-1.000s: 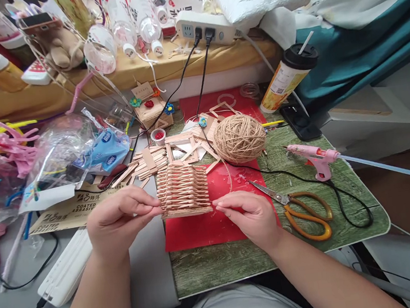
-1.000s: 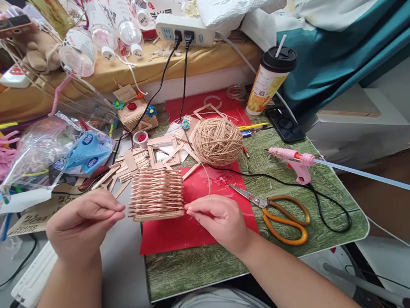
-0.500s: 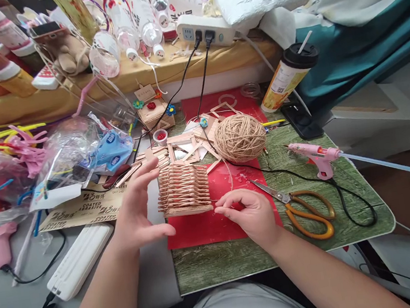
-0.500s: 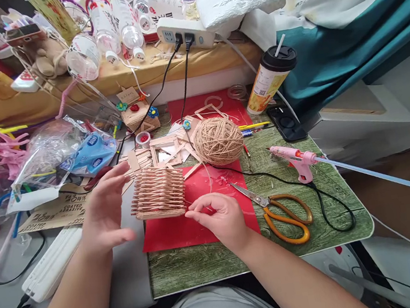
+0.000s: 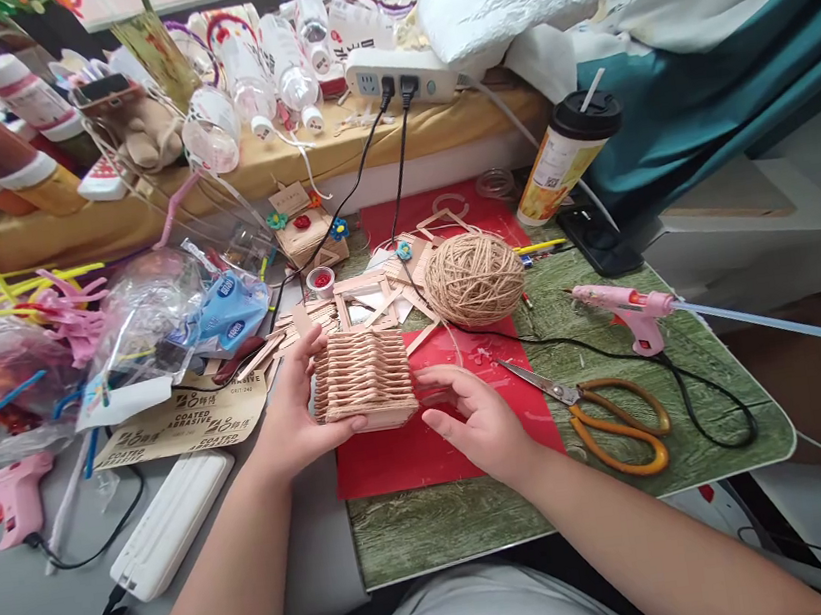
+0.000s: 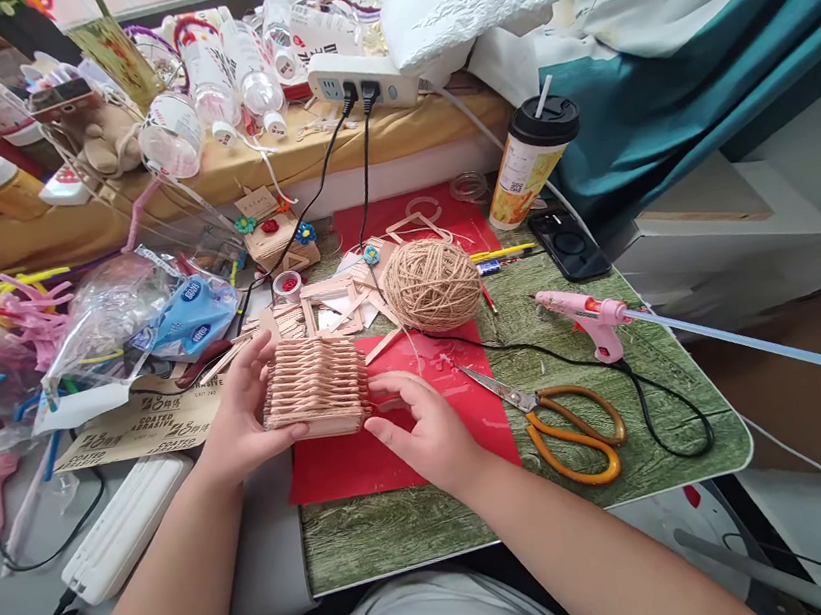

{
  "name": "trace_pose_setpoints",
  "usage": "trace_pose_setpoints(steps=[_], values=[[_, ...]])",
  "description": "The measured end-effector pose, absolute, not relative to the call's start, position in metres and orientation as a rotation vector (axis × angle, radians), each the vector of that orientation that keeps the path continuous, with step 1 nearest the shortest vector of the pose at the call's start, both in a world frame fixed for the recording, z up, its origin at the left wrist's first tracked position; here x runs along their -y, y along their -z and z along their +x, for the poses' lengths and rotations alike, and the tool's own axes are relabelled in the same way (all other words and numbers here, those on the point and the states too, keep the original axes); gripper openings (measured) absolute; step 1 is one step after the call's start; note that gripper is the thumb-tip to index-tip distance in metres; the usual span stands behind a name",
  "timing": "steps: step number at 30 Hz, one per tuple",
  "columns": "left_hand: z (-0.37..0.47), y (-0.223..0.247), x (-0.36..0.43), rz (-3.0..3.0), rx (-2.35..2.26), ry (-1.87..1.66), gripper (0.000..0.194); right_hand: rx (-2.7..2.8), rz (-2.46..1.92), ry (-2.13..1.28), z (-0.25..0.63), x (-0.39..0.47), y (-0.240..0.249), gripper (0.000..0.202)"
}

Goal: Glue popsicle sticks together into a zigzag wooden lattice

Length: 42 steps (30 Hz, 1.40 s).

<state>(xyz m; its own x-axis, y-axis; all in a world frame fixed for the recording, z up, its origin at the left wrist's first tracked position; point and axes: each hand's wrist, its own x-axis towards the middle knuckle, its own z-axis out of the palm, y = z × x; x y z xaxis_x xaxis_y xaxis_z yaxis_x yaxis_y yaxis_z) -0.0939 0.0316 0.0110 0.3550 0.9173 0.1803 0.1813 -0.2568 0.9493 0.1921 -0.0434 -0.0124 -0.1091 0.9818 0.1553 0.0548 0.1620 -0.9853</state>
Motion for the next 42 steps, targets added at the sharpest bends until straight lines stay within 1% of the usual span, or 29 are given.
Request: trace_pose_setpoints(steps=[3,7,9,12,16,18,20,24,28,30,34,39,42], values=[[-0.091,-0.011,-0.033,1.629,-0.938,-1.027,0.116,1.310,-1.044,-1.314,0.184,0.045,0.017,0.054],[-0.087,-0.013,-0.034,1.595,-0.913,-1.109,0.109,1.182,-1.052,-1.474,0.176,0.047,0.018,0.083],[-0.086,-0.015,-0.035,1.596,-0.925,-1.150,0.107,1.159,-1.045,-1.484,0.174,0.048,0.020,0.088],[-0.085,-0.016,-0.035,1.610,-0.952,-1.215,0.106,1.136,-1.043,-1.480,0.171,0.048,0.023,0.082],[-0.080,-0.014,-0.033,1.566,-0.989,-1.260,0.107,1.062,-0.965,-1.555,0.166,0.049,0.023,0.074],[-0.077,-0.013,-0.031,1.542,-0.971,-1.240,0.112,1.045,-0.903,-1.562,0.164,0.049,0.020,0.069],[-0.076,-0.014,-0.029,1.533,-0.923,-1.197,0.118,1.042,-0.872,-1.533,0.165,0.048,0.015,0.059],[-0.083,-0.017,-0.029,1.560,-0.835,-1.097,0.128,1.125,-0.901,-1.372,0.174,0.046,0.006,0.040],[-0.096,-0.017,-0.032,1.583,-0.793,-0.904,0.125,1.312,-0.986,-1.063,0.184,0.043,0.000,0.024],[-0.099,-0.015,-0.032,1.554,-0.789,-0.841,0.124,1.361,-1.004,-0.980,0.187,0.043,-0.001,0.019],[-0.099,-0.012,-0.031,1.495,-0.779,-0.780,0.127,1.382,-1.009,-0.921,0.189,0.043,-0.001,0.018],[-0.101,-0.016,-0.032,1.520,-0.855,-0.635,0.127,1.371,-1.037,-0.933,0.192,0.045,0.000,0.023],[-0.105,-0.019,-0.032,1.588,-0.845,-0.571,0.123,1.374,-1.034,-0.952,0.193,0.045,0.001,0.022]])
